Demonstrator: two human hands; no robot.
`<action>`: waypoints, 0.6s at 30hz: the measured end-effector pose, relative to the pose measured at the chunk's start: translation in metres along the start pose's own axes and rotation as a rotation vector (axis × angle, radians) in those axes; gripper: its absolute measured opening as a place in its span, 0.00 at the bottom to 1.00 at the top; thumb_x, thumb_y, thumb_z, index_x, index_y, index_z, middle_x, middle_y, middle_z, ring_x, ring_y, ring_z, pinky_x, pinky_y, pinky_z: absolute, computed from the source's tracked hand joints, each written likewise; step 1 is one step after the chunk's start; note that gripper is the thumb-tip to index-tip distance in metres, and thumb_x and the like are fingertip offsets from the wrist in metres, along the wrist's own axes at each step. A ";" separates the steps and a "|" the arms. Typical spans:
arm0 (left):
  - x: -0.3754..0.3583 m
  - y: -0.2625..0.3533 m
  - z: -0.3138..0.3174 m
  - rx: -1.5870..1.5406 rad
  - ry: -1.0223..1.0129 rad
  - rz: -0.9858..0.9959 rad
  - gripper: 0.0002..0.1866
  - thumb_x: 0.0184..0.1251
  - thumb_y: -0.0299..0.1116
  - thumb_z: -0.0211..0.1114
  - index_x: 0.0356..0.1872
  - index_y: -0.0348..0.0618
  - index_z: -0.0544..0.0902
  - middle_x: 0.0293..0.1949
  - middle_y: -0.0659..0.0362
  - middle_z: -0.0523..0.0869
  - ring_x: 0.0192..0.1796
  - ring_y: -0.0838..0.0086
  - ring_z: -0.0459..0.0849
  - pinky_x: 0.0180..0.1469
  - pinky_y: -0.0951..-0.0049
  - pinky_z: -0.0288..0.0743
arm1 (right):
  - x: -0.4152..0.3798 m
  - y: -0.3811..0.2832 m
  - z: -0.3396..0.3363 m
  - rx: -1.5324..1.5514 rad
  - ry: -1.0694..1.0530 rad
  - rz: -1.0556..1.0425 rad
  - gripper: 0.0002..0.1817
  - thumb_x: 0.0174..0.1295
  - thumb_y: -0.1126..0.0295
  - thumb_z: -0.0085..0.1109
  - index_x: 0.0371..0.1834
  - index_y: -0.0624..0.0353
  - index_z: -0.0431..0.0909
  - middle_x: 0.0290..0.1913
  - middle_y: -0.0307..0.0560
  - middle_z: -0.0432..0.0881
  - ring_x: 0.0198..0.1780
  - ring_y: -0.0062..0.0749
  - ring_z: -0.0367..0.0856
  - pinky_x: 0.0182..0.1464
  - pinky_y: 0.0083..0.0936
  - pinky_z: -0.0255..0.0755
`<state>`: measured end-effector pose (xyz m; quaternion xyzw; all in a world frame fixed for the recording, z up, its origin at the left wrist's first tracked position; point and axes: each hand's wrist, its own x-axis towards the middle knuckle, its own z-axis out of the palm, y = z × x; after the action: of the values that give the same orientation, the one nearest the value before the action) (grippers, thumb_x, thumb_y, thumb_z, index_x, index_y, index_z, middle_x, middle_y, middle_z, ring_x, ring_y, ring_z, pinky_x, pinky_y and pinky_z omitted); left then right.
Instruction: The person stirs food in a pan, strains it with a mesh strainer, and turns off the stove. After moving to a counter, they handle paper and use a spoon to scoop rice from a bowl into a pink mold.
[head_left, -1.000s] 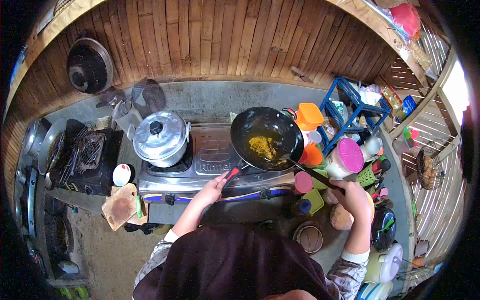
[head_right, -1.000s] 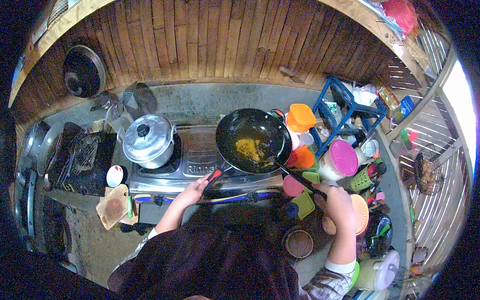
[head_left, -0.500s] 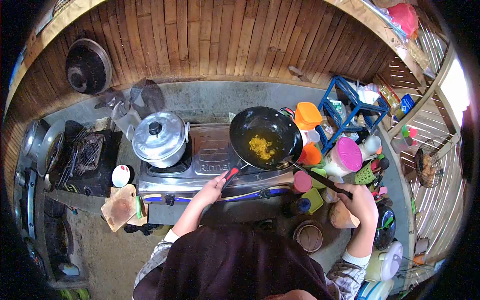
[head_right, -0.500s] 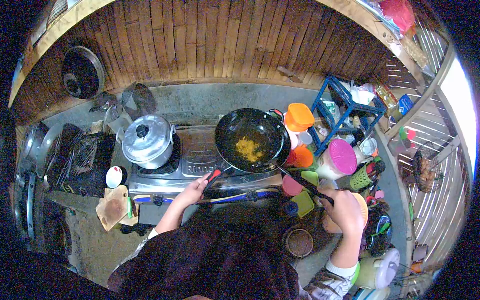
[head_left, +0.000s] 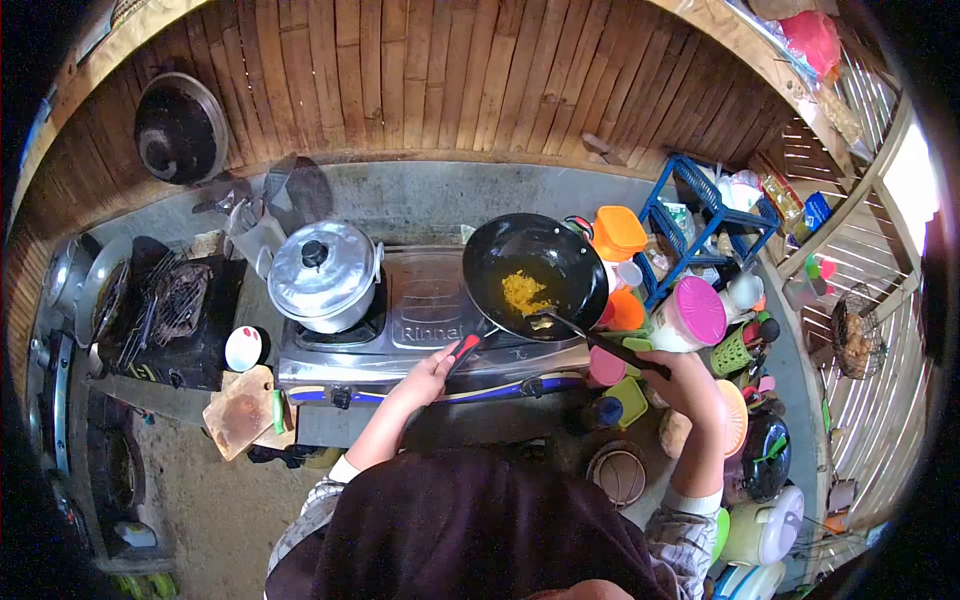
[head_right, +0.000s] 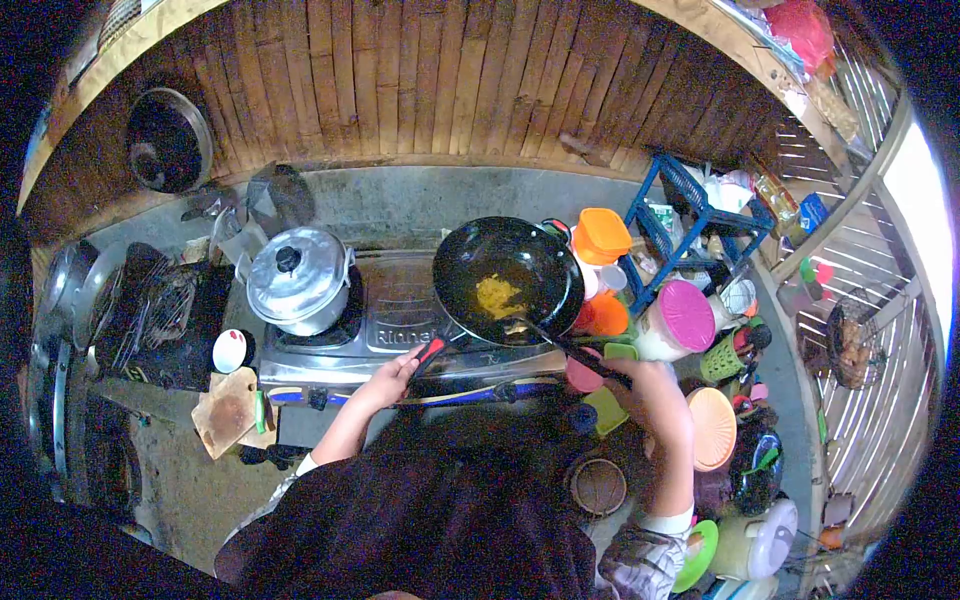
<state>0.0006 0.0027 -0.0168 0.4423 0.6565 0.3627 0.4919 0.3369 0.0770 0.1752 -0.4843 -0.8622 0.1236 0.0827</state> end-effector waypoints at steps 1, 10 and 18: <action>0.001 -0.001 0.000 0.015 0.008 0.009 0.21 0.71 0.41 0.45 0.64 0.60 0.63 0.15 0.64 0.68 0.16 0.80 0.66 0.22 0.77 0.64 | 0.005 0.000 0.006 0.002 0.015 -0.011 0.15 0.49 0.70 0.61 0.42 0.57 0.80 0.35 0.58 0.80 0.33 0.46 0.80 0.37 0.31 0.72; 0.005 -0.006 -0.001 0.101 0.047 0.094 0.20 0.71 0.40 0.45 0.63 0.58 0.65 0.26 0.60 0.76 0.23 0.78 0.70 0.31 0.76 0.68 | 0.050 -0.003 0.042 0.159 0.104 0.038 0.16 0.52 0.68 0.59 0.45 0.54 0.78 0.36 0.57 0.80 0.37 0.49 0.80 0.41 0.34 0.72; 0.011 -0.014 0.001 0.034 0.008 0.065 0.20 0.71 0.40 0.45 0.62 0.52 0.66 0.49 0.52 0.79 0.49 0.67 0.76 0.54 0.72 0.66 | 0.077 0.007 0.071 0.089 0.210 0.044 0.15 0.53 0.65 0.58 0.45 0.50 0.79 0.35 0.57 0.80 0.36 0.52 0.79 0.42 0.40 0.72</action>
<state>-0.0027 0.0078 -0.0335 0.4701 0.6497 0.3693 0.4695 0.2841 0.1368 0.1071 -0.5091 -0.8317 0.1121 0.1912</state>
